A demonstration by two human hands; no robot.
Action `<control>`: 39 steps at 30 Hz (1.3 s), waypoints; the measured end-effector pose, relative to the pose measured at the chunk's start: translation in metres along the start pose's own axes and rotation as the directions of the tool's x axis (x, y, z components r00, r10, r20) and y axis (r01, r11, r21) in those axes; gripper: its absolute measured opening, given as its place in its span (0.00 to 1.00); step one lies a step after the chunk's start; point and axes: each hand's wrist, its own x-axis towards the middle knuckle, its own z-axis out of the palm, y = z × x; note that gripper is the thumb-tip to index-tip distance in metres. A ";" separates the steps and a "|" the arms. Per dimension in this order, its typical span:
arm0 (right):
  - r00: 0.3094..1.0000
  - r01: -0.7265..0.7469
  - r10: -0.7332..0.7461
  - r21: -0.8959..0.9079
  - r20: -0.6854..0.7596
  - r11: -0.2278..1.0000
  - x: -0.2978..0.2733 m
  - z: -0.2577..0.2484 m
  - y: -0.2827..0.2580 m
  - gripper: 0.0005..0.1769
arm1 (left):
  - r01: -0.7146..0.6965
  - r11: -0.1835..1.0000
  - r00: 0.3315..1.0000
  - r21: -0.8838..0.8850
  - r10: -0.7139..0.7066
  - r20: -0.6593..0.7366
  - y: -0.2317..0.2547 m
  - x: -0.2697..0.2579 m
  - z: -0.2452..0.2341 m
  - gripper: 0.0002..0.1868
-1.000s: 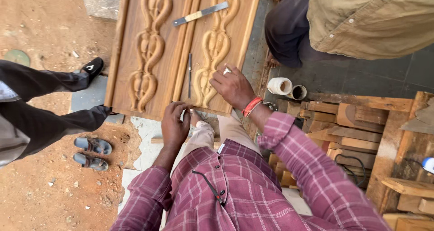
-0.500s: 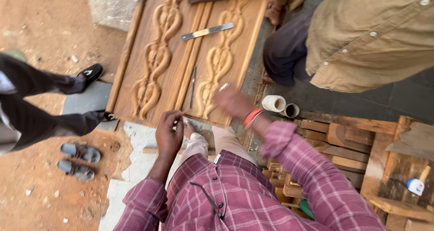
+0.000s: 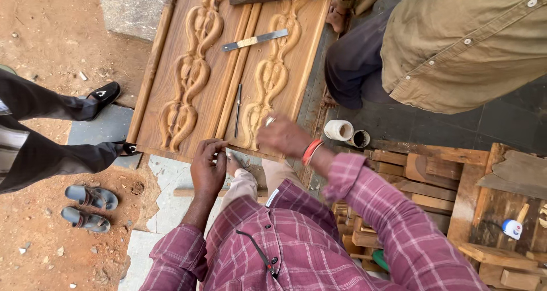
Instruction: The person carves a decorative floral pattern into a wooden panel using a chisel and a wooden mallet. They repeatedly position the chisel and strike it to remove wood shavings, refining the design on the panel.
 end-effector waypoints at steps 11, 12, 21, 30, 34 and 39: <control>0.986 -0.157 0.155 -0.027 -0.059 0.987 0.004 -0.006 0.020 0.05 | -0.027 0.999 0.999 -0.039 0.026 -0.032 -0.005 -0.010 -0.006 0.08; 0.982 -0.122 0.113 -0.048 -0.149 0.991 0.006 -0.005 0.022 0.05 | -0.033 0.999 0.999 -0.042 0.032 -0.027 -0.006 -0.013 -0.006 0.09; 0.864 -0.290 0.332 0.166 -0.377 0.943 0.020 0.024 -0.025 0.10 | -0.060 0.997 0.998 -0.052 0.058 -0.034 -0.010 -0.011 -0.003 0.10; 0.891 -0.243 0.260 0.095 -0.372 0.965 0.020 0.052 -0.017 0.07 | -0.130 0.990 0.990 0.055 0.133 -0.051 -0.020 -0.009 0.001 0.04; 0.938 -0.273 0.237 -0.117 -0.254 0.955 0.021 0.054 -0.009 0.10 | -0.048 0.999 0.999 -0.025 0.048 -0.015 -0.015 -0.006 0.004 0.06; 0.940 -0.201 0.162 -0.105 -0.300 0.974 0.019 0.035 -0.012 0.05 | -0.039 0.998 0.999 0.053 0.038 0.016 -0.012 0.000 0.007 0.05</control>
